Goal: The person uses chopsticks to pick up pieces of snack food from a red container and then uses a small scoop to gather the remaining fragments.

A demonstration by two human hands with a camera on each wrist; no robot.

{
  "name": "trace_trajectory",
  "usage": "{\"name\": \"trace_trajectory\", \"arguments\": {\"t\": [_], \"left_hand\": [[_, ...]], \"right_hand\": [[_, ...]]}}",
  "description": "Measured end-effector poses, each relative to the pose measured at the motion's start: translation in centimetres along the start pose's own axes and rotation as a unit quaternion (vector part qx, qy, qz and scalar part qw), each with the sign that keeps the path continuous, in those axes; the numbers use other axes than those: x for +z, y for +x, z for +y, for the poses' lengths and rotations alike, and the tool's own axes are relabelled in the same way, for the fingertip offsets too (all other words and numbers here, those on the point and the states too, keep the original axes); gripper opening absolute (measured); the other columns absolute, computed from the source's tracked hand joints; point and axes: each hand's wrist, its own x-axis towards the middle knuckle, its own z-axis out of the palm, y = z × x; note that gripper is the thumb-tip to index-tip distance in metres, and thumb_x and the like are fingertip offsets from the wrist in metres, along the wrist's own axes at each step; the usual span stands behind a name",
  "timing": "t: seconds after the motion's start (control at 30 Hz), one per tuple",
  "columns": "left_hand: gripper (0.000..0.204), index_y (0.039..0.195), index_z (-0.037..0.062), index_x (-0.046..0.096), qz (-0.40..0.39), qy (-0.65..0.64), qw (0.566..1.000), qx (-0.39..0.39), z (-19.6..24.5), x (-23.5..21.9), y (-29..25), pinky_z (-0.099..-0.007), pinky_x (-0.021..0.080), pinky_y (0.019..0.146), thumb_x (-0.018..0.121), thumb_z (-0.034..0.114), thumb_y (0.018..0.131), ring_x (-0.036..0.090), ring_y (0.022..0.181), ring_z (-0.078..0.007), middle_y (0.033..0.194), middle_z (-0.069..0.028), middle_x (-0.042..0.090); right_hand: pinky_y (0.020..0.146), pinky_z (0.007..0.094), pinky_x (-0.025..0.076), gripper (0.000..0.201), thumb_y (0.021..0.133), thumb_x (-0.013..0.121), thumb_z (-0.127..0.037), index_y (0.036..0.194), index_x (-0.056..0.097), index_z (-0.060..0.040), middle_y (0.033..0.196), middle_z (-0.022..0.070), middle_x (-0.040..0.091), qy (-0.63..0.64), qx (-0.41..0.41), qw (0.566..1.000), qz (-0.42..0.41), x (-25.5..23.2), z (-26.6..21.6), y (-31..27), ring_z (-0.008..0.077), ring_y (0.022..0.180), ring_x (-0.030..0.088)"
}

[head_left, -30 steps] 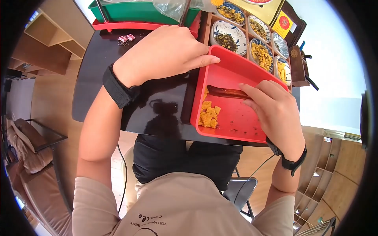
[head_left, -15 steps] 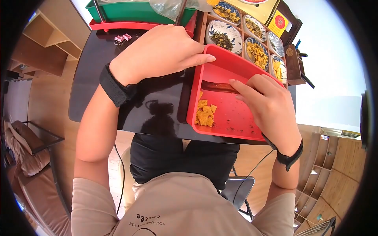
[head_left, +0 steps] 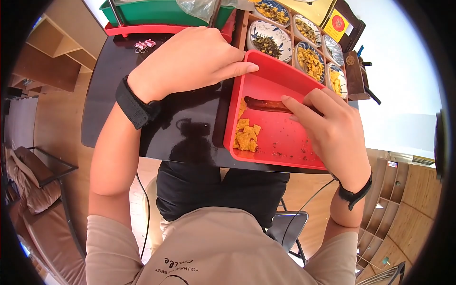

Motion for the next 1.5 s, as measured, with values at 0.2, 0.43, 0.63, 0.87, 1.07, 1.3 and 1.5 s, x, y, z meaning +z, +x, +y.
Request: {"name": "trace_trajectory", "arguments": {"t": [0.2,0.43,0.63,0.87,1.07,1.3,1.5], "left_hand": [[0.044,0.078,0.0003,0.069,-0.004,0.002,1.0,0.002,0.0,0.1,0.0,-0.0437,0.048,0.058,0.061,0.036,0.104,0.06,0.06,-0.0362,0.063,-0.0195,0.058],[0.044,0.076,0.0003,0.068,0.0,0.005,1.0,0.004,-0.1,0.1,-0.1,-0.0436,0.047,0.058,0.061,0.035,0.104,0.059,0.059,-0.0363,0.063,-0.0197,0.057],[0.044,0.074,0.0004,0.067,0.002,0.0,1.0,0.007,-0.1,0.1,-0.1,-0.0437,0.045,0.056,0.063,0.033,0.103,0.056,0.056,-0.036,0.061,-0.0198,0.055],[0.046,0.073,0.0,0.066,-0.005,0.002,1.0,-0.005,0.1,0.0,0.0,-0.0437,0.044,0.056,0.062,0.035,0.103,0.056,0.056,-0.0362,0.061,-0.0199,0.054],[0.048,0.072,-0.0001,0.065,-0.014,0.004,1.0,-0.014,0.2,-0.1,0.0,-0.0436,0.044,0.057,0.061,0.036,0.104,0.055,0.056,-0.0364,0.061,-0.0203,0.054],[0.05,0.073,-0.0003,0.065,-0.019,-0.002,1.0,-0.013,0.0,0.0,0.0,-0.0439,0.045,0.058,0.059,0.037,0.105,0.056,0.057,-0.0367,0.062,-0.0207,0.054],[0.05,0.074,-0.0003,0.065,-0.029,0.004,0.999,-0.016,0.1,-0.1,0.0,-0.0439,0.045,0.058,0.058,0.038,0.106,0.056,0.057,-0.0368,0.062,-0.0206,0.054]], "right_hand": [[0.065,0.0382,0.052,0.038,0.074,0.074,-0.002,0.112,0.076,-0.0061,0.082,0.0072,0.057,0.008,0.01,1.0,-0.006,0.3,0.1,0.0,0.0261,0.077,0.062],[0.06,0.0337,0.052,0.028,0.078,0.073,-0.008,0.106,0.074,-0.0086,0.084,0.0024,0.058,-0.009,-0.01,1.0,0.007,0.7,0.5,-0.4,0.0193,0.077,0.063],[0.062,0.0385,0.051,0.039,0.074,0.075,-0.001,0.112,0.075,-0.0056,0.083,0.0078,0.059,0.029,-0.014,0.999,0.004,1.1,-0.2,0.5,0.0262,0.072,0.062],[0.058,0.0382,0.049,0.021,0.08,0.08,-0.015,0.096,0.071,-0.0048,0.075,0.0061,0.059,0.012,-0.031,0.999,0.006,1.6,0.3,0.9,0.0249,0.067,0.062],[0.057,0.0387,0.049,0.019,0.082,0.08,-0.017,0.089,0.067,-0.0054,0.073,0.0067,0.061,-0.011,-0.004,1.0,0.006,1.8,0.5,0.7,0.0268,0.065,0.063],[0.055,0.04,0.05,0.027,0.093,0.073,-0.026,0.079,0.062,-0.0055,0.067,0.0086,0.063,-0.014,0.07,0.997,-0.038,1.2,1.6,-0.3,0.0308,0.062,0.065],[0.059,0.0462,0.05,0.032,0.099,0.066,-0.028,0.078,0.064,-0.0039,0.068,0.0143,0.066,0.02,0.105,0.985,-0.136,1.3,2.5,-0.7,0.0355,0.066,0.066]]}}
